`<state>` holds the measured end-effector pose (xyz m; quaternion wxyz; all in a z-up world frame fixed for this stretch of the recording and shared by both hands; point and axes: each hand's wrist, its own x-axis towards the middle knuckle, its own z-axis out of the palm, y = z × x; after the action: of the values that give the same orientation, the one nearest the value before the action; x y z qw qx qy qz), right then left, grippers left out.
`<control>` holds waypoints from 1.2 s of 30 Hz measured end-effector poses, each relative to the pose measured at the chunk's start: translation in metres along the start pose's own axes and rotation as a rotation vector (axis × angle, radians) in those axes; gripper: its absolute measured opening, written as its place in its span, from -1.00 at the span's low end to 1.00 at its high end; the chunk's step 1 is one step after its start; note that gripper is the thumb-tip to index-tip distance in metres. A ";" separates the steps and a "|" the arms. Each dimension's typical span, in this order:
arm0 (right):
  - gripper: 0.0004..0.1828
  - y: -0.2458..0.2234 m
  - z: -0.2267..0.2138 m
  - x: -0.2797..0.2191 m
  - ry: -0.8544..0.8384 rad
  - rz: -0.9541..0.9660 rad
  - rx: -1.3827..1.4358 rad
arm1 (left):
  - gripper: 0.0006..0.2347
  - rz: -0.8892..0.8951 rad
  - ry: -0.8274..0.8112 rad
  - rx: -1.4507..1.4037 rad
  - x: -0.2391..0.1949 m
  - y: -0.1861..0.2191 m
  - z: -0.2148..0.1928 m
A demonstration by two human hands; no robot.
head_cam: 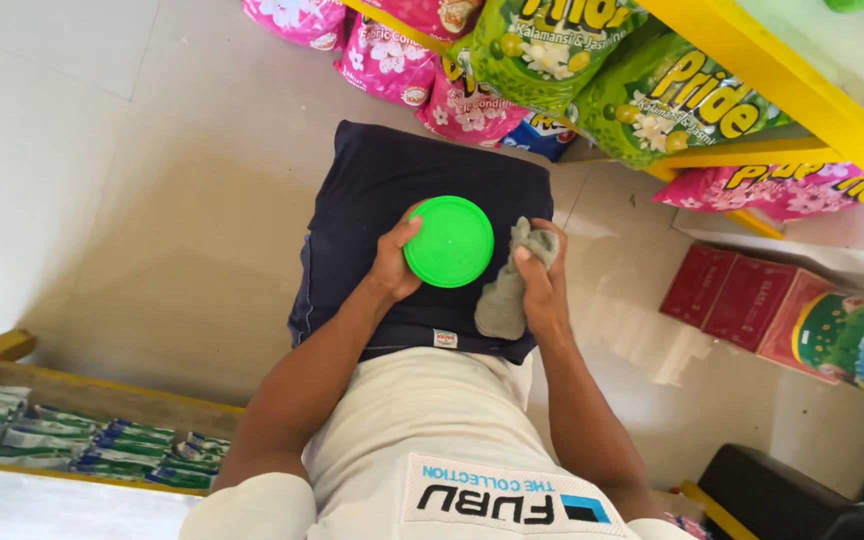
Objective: Cleaning detergent containers and organizing them on a grocery store shelf.
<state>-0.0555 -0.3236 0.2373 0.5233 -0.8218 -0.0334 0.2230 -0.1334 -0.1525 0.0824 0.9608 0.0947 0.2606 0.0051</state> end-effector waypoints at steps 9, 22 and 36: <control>-0.46 -0.030 0.003 -0.026 -0.101 -0.421 -0.227 | -0.48 0.142 -0.229 0.107 -0.034 0.033 0.065; -0.50 -0.124 -0.013 -0.046 0.089 -0.638 0.009 | -0.41 -0.040 -0.594 -0.263 -0.044 0.047 0.134; -0.67 -0.156 -0.023 -0.032 0.356 -0.832 -0.650 | -0.30 0.347 -0.505 0.214 -0.101 0.066 0.209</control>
<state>-0.0471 -0.2818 0.3929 0.2846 -0.8833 -0.3332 -0.1664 -0.1131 -0.1309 0.3215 0.9645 0.2365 -0.0071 0.1176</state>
